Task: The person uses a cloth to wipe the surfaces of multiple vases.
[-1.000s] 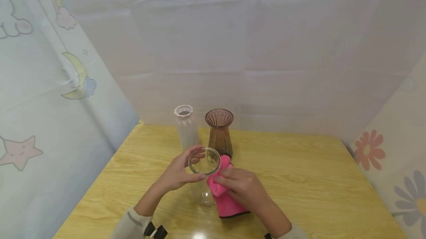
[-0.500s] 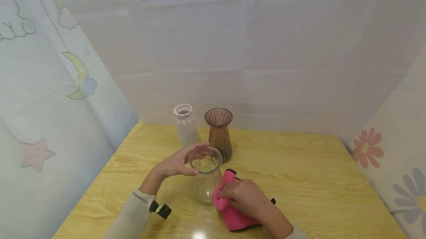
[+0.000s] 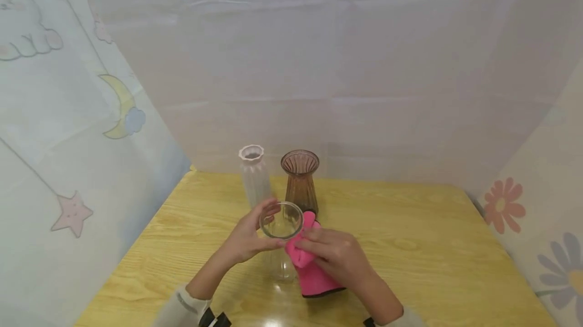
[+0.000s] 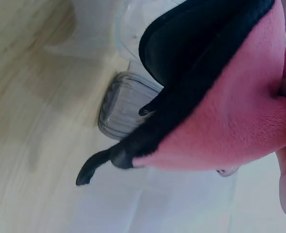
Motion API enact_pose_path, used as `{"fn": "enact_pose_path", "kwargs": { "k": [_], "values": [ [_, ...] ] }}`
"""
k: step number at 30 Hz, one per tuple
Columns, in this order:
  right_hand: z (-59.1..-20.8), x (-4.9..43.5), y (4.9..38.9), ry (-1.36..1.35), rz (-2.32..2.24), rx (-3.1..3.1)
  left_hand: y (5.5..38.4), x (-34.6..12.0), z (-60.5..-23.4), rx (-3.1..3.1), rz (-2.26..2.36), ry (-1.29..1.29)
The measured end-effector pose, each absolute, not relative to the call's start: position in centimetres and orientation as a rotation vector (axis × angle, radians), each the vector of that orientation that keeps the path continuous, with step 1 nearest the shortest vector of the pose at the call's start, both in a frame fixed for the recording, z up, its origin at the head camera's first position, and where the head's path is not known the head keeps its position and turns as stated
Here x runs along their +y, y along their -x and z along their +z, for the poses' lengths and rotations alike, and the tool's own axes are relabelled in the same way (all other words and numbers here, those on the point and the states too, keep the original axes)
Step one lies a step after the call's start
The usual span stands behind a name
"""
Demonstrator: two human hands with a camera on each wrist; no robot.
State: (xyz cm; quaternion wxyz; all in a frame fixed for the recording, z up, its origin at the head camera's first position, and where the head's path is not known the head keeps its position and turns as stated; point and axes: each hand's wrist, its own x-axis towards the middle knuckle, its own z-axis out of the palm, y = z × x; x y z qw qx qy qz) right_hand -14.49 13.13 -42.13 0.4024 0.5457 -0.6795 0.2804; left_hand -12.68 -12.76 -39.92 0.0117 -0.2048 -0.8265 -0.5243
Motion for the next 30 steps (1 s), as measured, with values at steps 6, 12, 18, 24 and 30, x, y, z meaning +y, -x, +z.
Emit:
{"fn": "enact_pose_path", "kwargs": {
  "k": [6, 12, 18, 24, 30],
  "values": [
    [-43.0, 12.5, 14.4, -1.358, 0.698, -1.692, 12.8, -12.7, -40.0, -2.586, -1.673, 0.663],
    [-43.9, 12.5, 14.2, -1.392, 0.708, -1.765, 14.0, -13.6, -39.9, -2.589, -1.719, 0.851],
    [-45.1, 13.1, 13.7, -1.479, 0.682, -1.928, 15.7, -14.8, -39.8, -2.548, -1.834, 1.131],
    [-45.0, 13.6, 13.4, -1.536, 0.621, -2.033, 16.6, -15.2, -40.0, -2.515, -1.888, 1.233],
    [-43.2, 14.3, 13.3, -1.421, 0.738, -1.957, 14.7, -15.0, -40.0, -2.547, -1.69, 0.929]
  ]
}}
